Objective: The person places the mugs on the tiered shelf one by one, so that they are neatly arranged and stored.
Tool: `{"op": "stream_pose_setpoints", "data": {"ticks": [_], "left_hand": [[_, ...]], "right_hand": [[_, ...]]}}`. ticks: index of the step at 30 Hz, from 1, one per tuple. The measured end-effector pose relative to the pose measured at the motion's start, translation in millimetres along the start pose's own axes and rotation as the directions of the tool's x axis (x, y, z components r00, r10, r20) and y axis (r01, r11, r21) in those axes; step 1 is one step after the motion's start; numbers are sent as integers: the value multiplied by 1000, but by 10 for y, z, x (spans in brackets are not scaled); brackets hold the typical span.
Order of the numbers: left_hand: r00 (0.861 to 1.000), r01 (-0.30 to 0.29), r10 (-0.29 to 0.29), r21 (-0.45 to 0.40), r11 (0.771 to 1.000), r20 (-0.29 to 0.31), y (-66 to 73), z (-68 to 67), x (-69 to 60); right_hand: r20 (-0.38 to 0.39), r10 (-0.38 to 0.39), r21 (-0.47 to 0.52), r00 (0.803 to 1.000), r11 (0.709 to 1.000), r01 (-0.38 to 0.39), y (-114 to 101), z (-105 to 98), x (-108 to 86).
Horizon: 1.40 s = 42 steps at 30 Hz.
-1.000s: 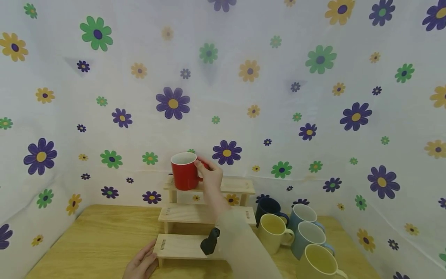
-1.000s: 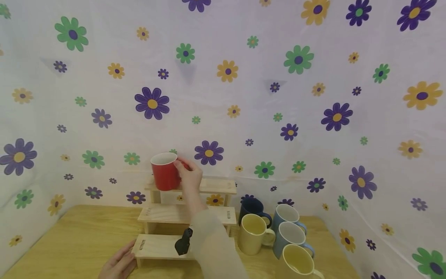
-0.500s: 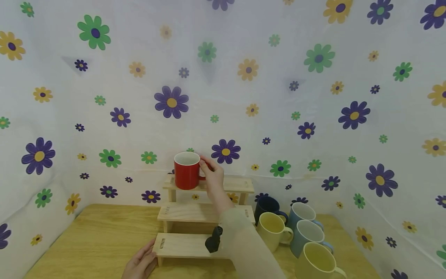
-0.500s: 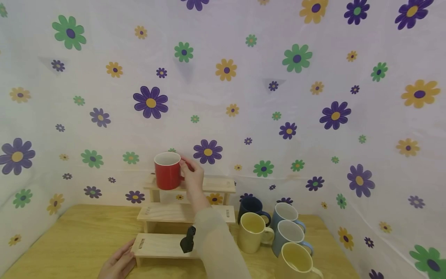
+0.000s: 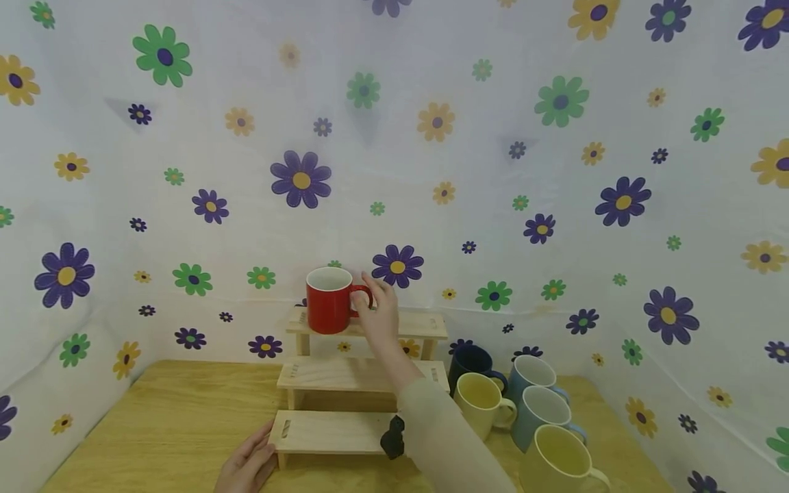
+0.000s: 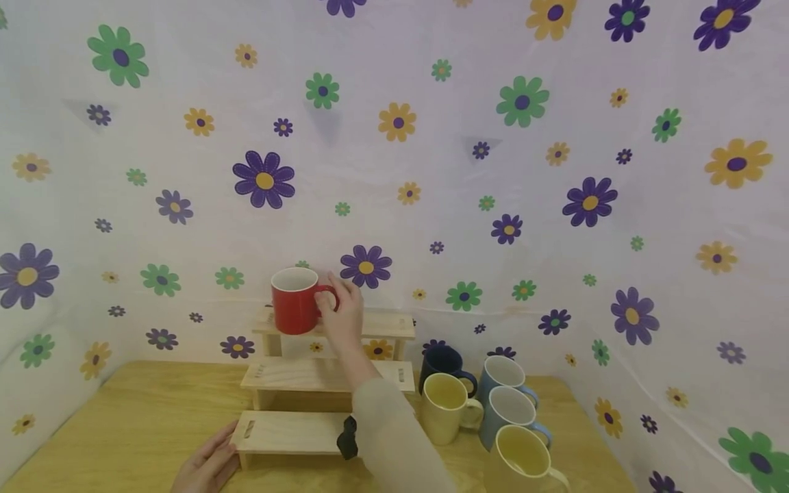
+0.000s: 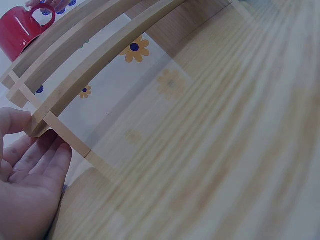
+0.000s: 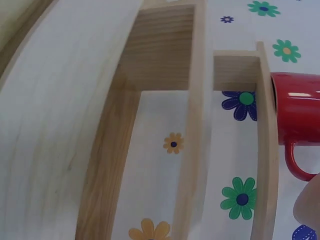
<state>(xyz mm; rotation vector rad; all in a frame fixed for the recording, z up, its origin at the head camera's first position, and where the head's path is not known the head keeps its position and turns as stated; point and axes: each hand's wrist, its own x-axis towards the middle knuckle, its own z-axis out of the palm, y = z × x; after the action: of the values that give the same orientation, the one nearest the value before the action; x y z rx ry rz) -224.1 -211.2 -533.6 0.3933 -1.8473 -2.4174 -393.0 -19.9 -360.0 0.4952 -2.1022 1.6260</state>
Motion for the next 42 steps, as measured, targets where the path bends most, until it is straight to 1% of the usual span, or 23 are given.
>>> {"op": "stream_pose_setpoints", "data": {"ticks": [2, 5, 7, 10, 13, 17, 20, 25, 28, 34, 37, 39, 40, 42], "left_hand": [[1000, -3, 3, -5, 1000, 2, 4, 8, -2], [1000, -12, 12, -10, 1000, 15, 5, 10, 3], [1000, -13, 13, -17, 1000, 18, 4, 13, 6], [1000, -13, 14, -29, 1000, 18, -4, 18, 14], [1000, -22, 22, -34, 999, 19, -16, 21, 21], [999, -27, 27, -33, 999, 22, -29, 18, 25], [999, -22, 23, -33, 999, 24, -29, 11, 22], [999, -30, 30, -30, 999, 28, -18, 6, 13], [999, -33, 33, -31, 999, 24, -15, 10, 7], [999, -33, 33, -38, 999, 23, -20, -1, 3], [999, -38, 39, -45, 998, 31, -22, -1, 4], [999, -35, 36, -54, 998, 24, -18, 8, 5], [999, -37, 38, -53, 998, 26, -18, 10, 7], [999, -39, 41, -50, 998, 29, -18, 8, 14]], "right_hand": [[4, -74, -69, 997, 995, 74, 11, -44, -42], [23, -158, -124, 987, 979, 160, 30, -108, -122], [39, -204, -137, 978, 969, 207, 44, -150, -185], [69, -242, -138, 968, 959, 249, 50, -216, -297], [99, -242, -138, 965, 957, 254, 46, -291, -421], [143, -178, -162, 973, 966, 201, 27, -413, -610], [167, -170, -178, 971, 964, 199, 40, -499, -754], [182, -255, -197, 950, 937, 290, 77, -622, -948], [173, -277, -216, 945, 925, 311, 96, -694, -1048], [152, -259, -186, 954, 940, 285, 158, -820, -1231], [134, -270, -212, 953, 932, 294, 186, -871, -1309], [112, -279, -241, 954, 923, 299, 203, -908, -1363], [102, -274, -253, 956, 922, 292, 210, -927, -1393], [86, -239, -260, 967, 932, 253, 222, -970, -1455]]}}
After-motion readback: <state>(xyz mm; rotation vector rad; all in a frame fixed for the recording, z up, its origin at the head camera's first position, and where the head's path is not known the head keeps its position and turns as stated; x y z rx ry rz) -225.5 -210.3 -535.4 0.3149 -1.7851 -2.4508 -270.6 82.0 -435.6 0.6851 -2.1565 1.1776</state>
